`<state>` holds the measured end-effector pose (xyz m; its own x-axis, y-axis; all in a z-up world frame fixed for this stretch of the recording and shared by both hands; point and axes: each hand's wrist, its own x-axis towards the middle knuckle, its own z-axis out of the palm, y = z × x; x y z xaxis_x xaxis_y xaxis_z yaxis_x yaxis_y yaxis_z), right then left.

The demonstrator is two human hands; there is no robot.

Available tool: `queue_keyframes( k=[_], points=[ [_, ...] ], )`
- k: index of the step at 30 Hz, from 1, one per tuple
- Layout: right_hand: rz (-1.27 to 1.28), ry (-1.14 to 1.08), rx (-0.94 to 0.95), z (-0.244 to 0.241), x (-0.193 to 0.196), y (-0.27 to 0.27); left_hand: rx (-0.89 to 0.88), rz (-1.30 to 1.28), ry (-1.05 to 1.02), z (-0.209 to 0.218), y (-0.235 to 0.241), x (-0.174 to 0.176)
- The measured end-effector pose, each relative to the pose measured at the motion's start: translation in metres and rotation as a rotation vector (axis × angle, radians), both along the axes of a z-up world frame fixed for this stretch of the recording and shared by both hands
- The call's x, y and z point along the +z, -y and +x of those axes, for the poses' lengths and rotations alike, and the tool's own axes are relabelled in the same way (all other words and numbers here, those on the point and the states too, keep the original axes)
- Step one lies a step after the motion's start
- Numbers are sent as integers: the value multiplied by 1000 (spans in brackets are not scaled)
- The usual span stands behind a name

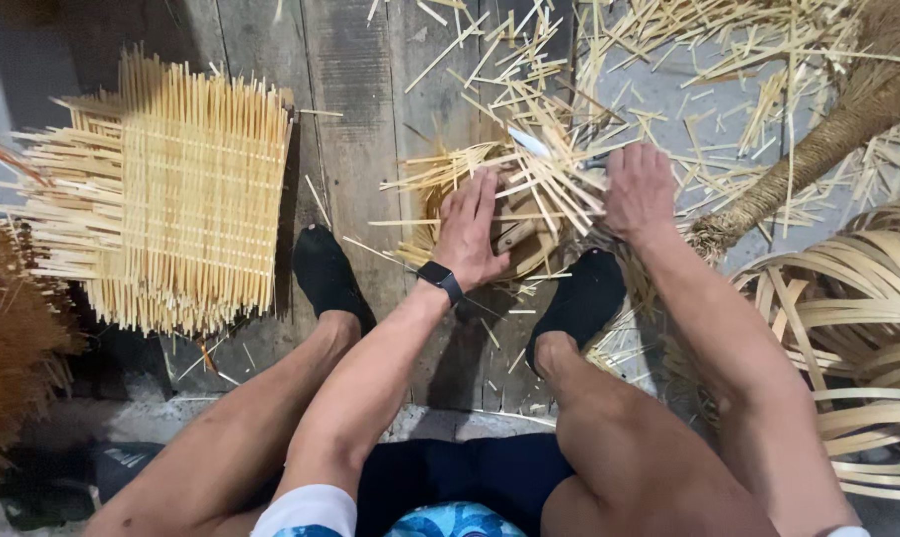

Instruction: The person sits on the floor and repeatedly places a circular bamboo frame onto a flat woven bamboo mat, then uses shears to trim the excess mat material around the frame. The trimmed circular pieces are set aside, and the process is repeated with new mats.

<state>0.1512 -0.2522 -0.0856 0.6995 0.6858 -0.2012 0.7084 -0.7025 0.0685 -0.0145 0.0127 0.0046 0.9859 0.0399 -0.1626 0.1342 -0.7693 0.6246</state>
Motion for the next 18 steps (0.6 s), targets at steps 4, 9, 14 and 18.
queue_keyframes(
  k=[4,9,14,18],
  points=[
    [-33,-192,-80,3,3,-5,-55,15,-5,2,-8,2],
    [33,-54,-2,4,9,-12,-154,-122,-70,14,-19,6],
    [121,-102,14,4,7,-1,-294,124,-13,10,-14,11],
    [11,-202,-6,6,3,3,334,68,120,-2,16,5]
  ],
)
